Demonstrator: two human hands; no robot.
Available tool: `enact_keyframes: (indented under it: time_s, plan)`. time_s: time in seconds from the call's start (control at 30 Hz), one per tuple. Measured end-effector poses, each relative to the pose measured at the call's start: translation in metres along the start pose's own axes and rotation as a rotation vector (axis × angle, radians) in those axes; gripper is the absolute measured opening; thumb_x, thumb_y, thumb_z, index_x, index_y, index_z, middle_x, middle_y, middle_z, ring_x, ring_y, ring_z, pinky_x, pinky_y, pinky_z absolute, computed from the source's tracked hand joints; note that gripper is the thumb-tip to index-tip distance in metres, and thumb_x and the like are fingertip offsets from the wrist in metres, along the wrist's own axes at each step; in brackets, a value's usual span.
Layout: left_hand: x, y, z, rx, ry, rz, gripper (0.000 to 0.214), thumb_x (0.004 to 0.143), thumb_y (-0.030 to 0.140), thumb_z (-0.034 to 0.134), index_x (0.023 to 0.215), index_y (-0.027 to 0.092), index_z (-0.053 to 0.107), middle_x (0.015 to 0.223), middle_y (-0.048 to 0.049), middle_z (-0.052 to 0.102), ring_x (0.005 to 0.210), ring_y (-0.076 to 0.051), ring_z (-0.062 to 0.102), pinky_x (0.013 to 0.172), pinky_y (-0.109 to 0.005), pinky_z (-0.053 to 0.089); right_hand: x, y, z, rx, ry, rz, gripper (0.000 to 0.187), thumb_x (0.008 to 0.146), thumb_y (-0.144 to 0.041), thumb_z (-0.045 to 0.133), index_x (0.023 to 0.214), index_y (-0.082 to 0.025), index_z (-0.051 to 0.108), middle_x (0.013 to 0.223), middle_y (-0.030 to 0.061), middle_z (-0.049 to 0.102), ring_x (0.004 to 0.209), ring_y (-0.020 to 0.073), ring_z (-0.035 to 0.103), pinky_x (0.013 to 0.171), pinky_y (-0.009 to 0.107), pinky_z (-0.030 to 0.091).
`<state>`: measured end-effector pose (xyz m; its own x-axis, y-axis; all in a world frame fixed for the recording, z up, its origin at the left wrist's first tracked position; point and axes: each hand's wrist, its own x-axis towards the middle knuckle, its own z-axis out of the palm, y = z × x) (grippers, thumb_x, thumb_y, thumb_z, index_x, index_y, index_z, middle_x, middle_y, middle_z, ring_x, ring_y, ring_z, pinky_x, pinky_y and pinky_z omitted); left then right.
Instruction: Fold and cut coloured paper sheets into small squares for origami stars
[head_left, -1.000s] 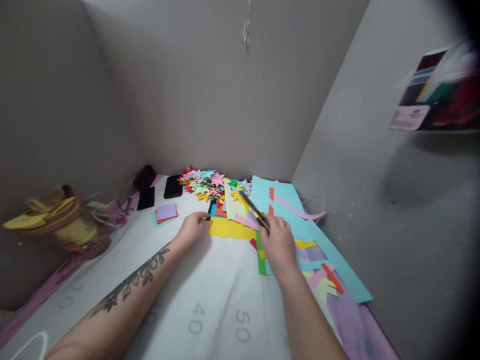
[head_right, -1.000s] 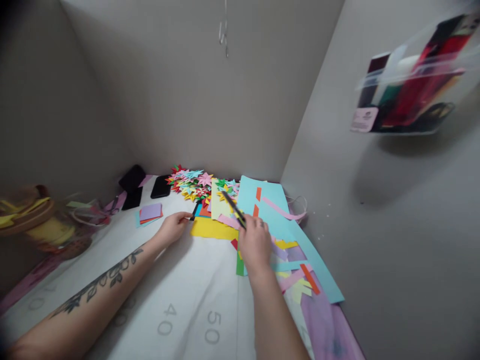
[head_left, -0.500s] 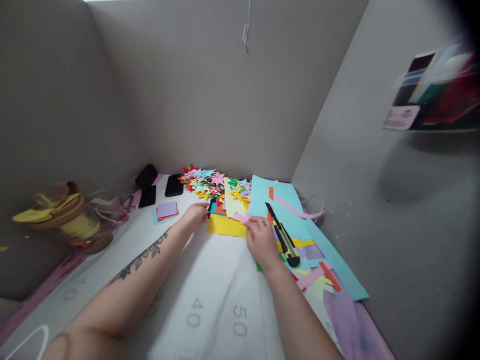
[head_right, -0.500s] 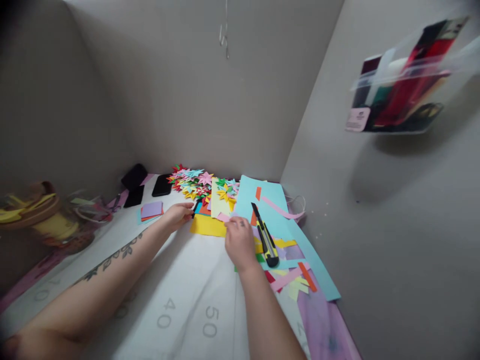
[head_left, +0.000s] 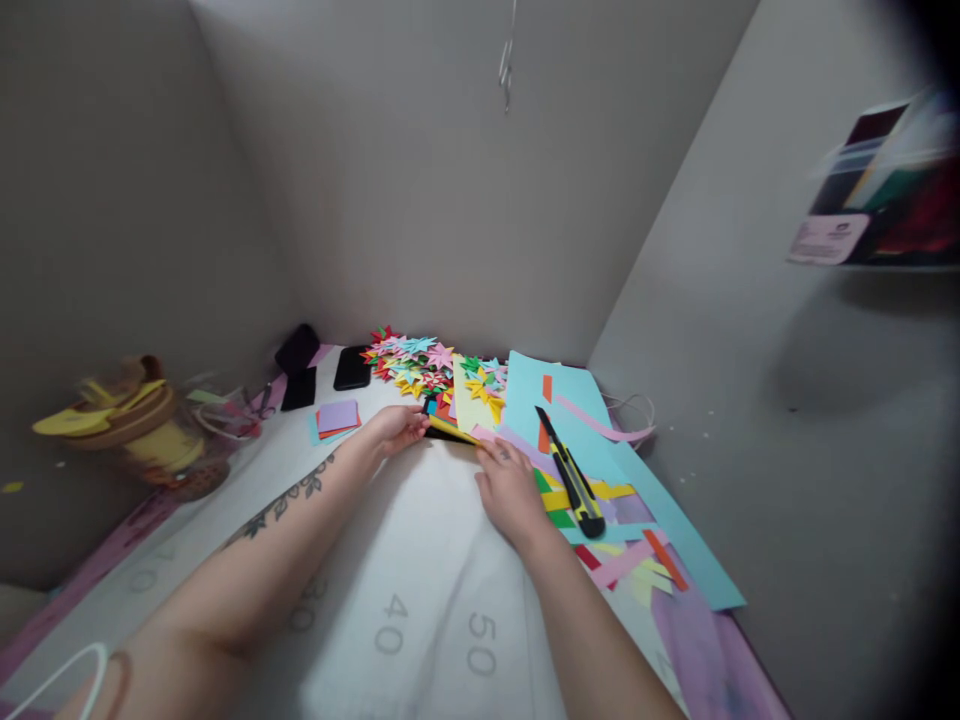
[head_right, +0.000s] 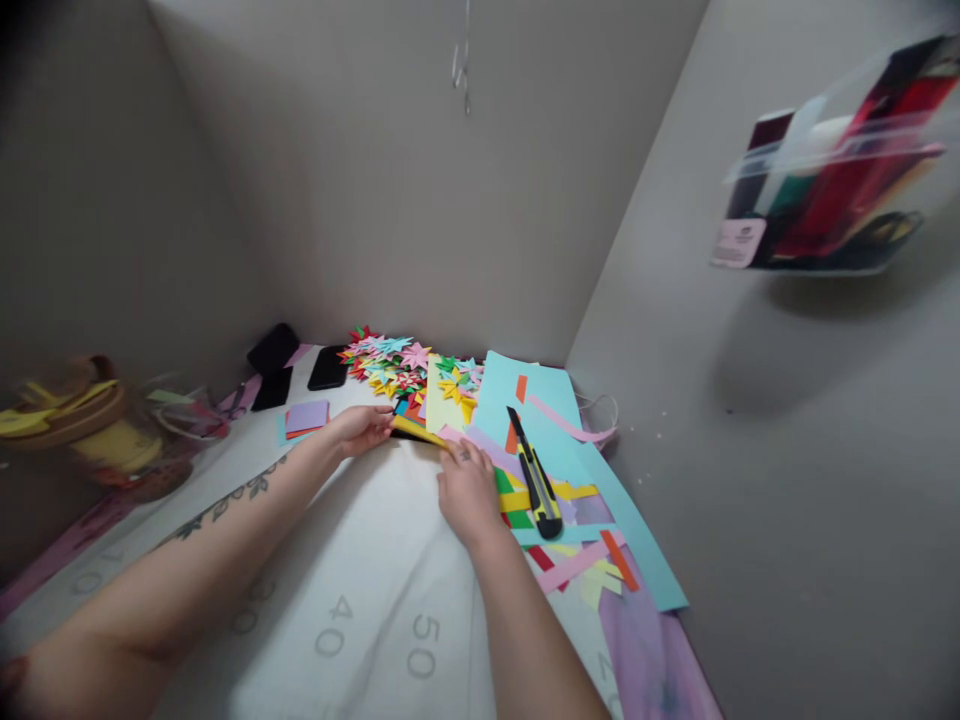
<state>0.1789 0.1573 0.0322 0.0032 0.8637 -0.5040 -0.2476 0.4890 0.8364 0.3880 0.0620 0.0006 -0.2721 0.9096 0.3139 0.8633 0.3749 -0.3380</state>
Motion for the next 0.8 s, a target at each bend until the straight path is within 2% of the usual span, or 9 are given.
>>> enact_keyframes:
  time_s: [0.13,0.3,0.37,0.43,0.5,0.57,0.67,0.73,0.8]
  plan:
    - [-0.004,-0.006,-0.003,0.064,0.008,0.029,0.033,0.091,0.031,0.058,0.120,0.015,0.055,0.117,-0.0095,0.059,0.097,-0.020,0.062,0.081,-0.040,0.054,0.004,0.008,0.003,0.008,0.104,0.103,0.046,0.086,-0.008,0.041,0.130,-0.010,0.056,0.135,0.0118,0.056,0.124,0.0264,0.046,0.105,0.041,0.037]
    - [-0.013,-0.018,-0.002,0.212,-0.051,0.074,0.016,0.083,0.005,0.058,0.099,0.008,0.057,0.093,-0.0141,0.067,0.078,-0.019,0.070,0.071,-0.028,0.057,0.004,0.014,0.011,0.026,0.197,0.074,0.051,0.080,-0.002,0.040,0.126,-0.009,0.059,0.131,0.0135,0.058,0.120,0.0259,0.050,0.103,0.041,0.040]
    - [-0.015,-0.024,0.002,0.300,-0.082,0.120,0.010,0.086,0.007,0.053,0.094,0.008,0.059,0.091,-0.0158,0.069,0.076,-0.019,0.071,0.071,-0.030,0.058,0.003,0.016,0.014,0.037,0.249,0.066,0.052,0.078,-0.001,0.040,0.125,-0.010,0.060,0.129,0.0142,0.059,0.120,0.0260,0.050,0.102,0.042,0.042]
    - [-0.014,-0.030,0.006,0.407,-0.092,0.204,0.015,0.089,0.010,0.047,0.095,0.009,0.061,0.092,-0.0157,0.070,0.077,-0.020,0.071,0.072,-0.032,0.058,0.003,0.018,0.016,0.044,0.280,0.061,0.053,0.077,-0.001,0.040,0.125,-0.011,0.060,0.128,0.0143,0.060,0.119,0.0263,0.051,0.101,0.043,0.043]
    - [-0.012,-0.035,0.009,0.538,-0.065,0.319,0.020,0.089,0.012,0.046,0.099,0.011,0.063,0.095,-0.0137,0.071,0.081,-0.020,0.071,0.075,-0.033,0.057,0.003,0.019,0.017,0.051,0.288,0.054,0.054,0.077,-0.002,0.040,0.125,-0.012,0.060,0.127,0.0145,0.060,0.118,0.0267,0.052,0.100,0.045,0.044]
    - [-0.009,-0.037,0.010,0.697,-0.017,0.452,0.022,0.085,0.012,0.049,0.099,0.013,0.066,0.101,-0.0118,0.070,0.093,-0.023,0.068,0.087,-0.037,0.054,0.002,0.020,0.017,0.062,0.285,0.042,0.053,0.077,-0.002,0.040,0.124,-0.011,0.061,0.126,0.0154,0.061,0.118,0.0273,0.052,0.100,0.045,0.045]
    - [-0.003,-0.035,0.010,0.956,0.020,0.633,0.023,0.080,0.010,0.053,0.094,0.015,0.071,0.113,-0.0109,0.067,0.115,-0.028,0.057,0.105,-0.041,0.039,0.002,0.022,0.017,0.074,0.281,0.022,0.051,0.077,-0.003,0.041,0.124,-0.008,0.061,0.125,0.0167,0.061,0.117,0.0279,0.052,0.099,0.045,0.046]
    - [0.001,-0.031,0.011,1.122,0.000,0.713,0.023,0.080,0.009,0.054,0.093,0.017,0.072,0.118,-0.0103,0.064,0.121,-0.028,0.052,0.108,-0.042,0.034,0.002,0.023,0.017,0.072,0.284,0.018,0.052,0.077,-0.004,0.041,0.124,-0.009,0.061,0.125,0.0159,0.061,0.116,0.0276,0.053,0.099,0.045,0.047]
    - [0.006,-0.024,0.012,1.281,-0.043,0.755,0.020,0.081,0.011,0.057,0.093,0.018,0.071,0.117,-0.0102,0.064,0.118,-0.027,0.053,0.106,-0.042,0.037,0.003,0.024,0.017,0.068,0.292,0.017,0.052,0.077,-0.004,0.041,0.125,-0.010,0.061,0.125,0.0147,0.061,0.116,0.0271,0.053,0.099,0.045,0.047]
